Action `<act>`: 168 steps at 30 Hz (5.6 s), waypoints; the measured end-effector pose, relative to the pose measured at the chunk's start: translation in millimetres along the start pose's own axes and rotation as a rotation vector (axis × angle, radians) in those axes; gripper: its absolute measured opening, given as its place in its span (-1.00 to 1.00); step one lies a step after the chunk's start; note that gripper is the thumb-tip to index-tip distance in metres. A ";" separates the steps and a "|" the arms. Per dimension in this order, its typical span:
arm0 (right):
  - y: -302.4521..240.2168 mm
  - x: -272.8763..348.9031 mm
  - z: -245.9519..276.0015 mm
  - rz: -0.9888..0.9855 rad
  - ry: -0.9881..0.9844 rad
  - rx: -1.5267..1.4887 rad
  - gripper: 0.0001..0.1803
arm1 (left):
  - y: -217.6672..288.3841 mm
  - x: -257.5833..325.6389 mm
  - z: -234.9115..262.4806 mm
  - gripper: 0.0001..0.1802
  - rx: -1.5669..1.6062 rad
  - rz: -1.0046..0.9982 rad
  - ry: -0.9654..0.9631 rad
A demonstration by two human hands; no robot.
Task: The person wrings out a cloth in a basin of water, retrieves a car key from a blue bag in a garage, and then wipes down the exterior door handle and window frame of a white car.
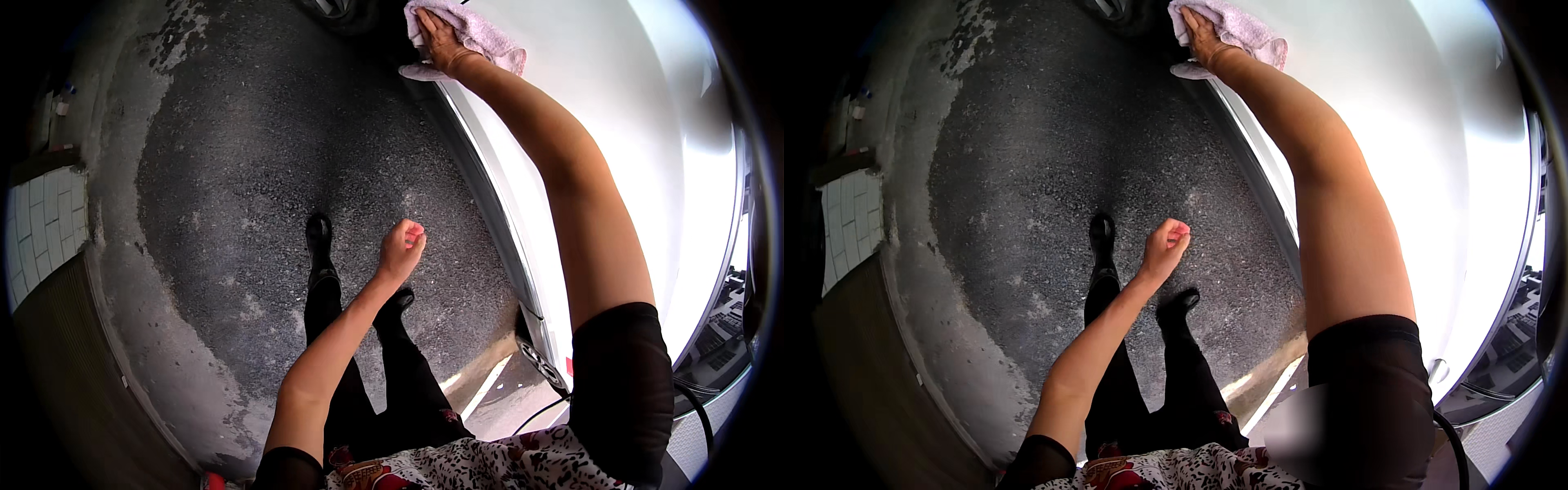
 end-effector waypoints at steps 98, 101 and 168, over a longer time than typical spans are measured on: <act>-267.6 694.2 457.2 -1.476 0.647 -1.448 -0.48 | 149.8 502.3 -115.5 -0.36 -1.567 -1.268 -1.187; -267.0 665.4 485.8 -1.419 0.575 -1.410 -0.43 | 157.7 501.1 -108.0 -0.16 -2.057 -0.831 -1.305; 140.2 399.9 303.4 -1.530 0.808 -1.121 -0.53 | 111.0 460.0 1.4 -0.62 0.742 1.764 -1.909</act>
Point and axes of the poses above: each hand's wrist, its own x-axis away from the middle knuckle, its own z-axis out of the back of the hand, y = z × x, the point moved 3 cm from there along -x, towards the middle knuckle, and after that the axes turned 15 degrees about z, right-handed, at the moved point
